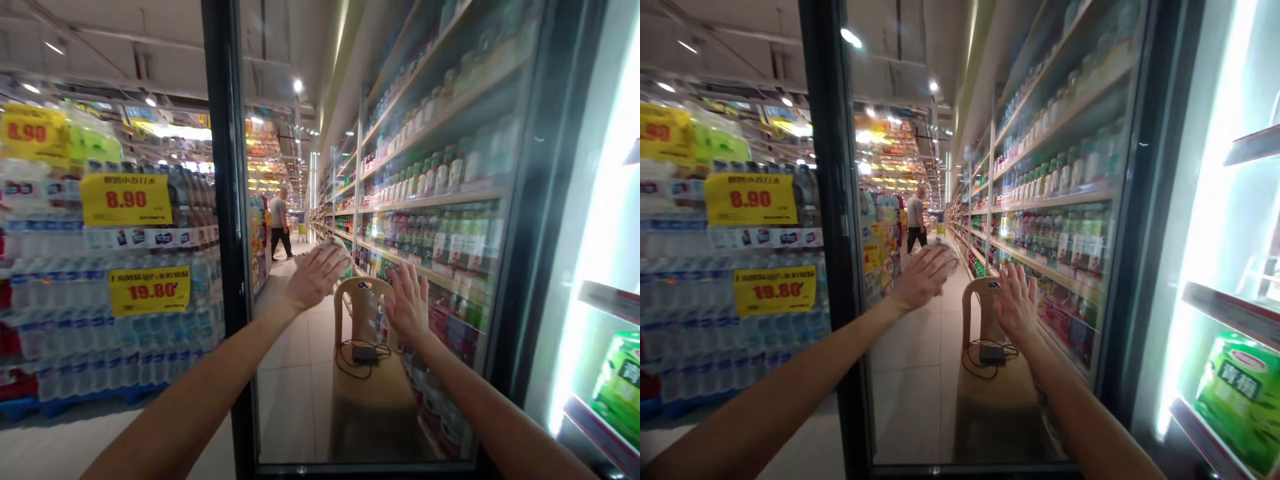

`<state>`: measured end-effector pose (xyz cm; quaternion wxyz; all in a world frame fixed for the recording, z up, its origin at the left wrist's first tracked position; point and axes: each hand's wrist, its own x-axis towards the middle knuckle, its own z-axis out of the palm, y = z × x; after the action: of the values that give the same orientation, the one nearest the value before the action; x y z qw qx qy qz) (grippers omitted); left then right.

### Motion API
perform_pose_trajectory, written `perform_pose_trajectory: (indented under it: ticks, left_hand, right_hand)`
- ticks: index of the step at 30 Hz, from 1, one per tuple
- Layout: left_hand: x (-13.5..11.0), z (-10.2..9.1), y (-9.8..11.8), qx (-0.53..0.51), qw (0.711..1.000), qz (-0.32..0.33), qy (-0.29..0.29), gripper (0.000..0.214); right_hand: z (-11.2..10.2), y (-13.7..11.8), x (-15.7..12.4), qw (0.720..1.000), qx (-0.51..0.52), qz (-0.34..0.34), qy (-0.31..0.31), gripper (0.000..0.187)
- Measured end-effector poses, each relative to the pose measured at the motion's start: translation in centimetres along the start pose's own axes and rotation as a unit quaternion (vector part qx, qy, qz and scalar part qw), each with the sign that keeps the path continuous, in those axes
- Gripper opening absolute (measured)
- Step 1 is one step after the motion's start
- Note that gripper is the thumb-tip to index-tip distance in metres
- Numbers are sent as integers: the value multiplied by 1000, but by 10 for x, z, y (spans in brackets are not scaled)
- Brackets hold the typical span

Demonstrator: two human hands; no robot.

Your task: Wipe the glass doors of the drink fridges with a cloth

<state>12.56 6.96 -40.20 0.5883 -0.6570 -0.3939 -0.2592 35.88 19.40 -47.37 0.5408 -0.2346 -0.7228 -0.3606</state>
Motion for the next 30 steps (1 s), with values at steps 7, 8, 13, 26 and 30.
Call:
perform_pose_trajectory:
  ticks: [7,8,13,26,30]
  left_hand:
    - [14,-12,-33,37,966,-237,100,47]
    - [12,-9,-23,19,983,-171,70,47]
    - [9,-3,-10,-12,1000,18,-5,45]
    - [30,-9,-26,51,999,-2,20,45]
    - [40,-17,-51,81,959,-245,121,48]
  right_hand:
    - [-2,-1,0,1000,-5,-7,5,67]
    - [-2,-1,1,1000,-6,-7,5,67]
    - [-2,-1,0,1000,-10,-1,-11,66]
    - [-3,-1,1,1000,-20,-9,-7,68]
    - [-2,0,0,1000,-16,-9,-9,67]
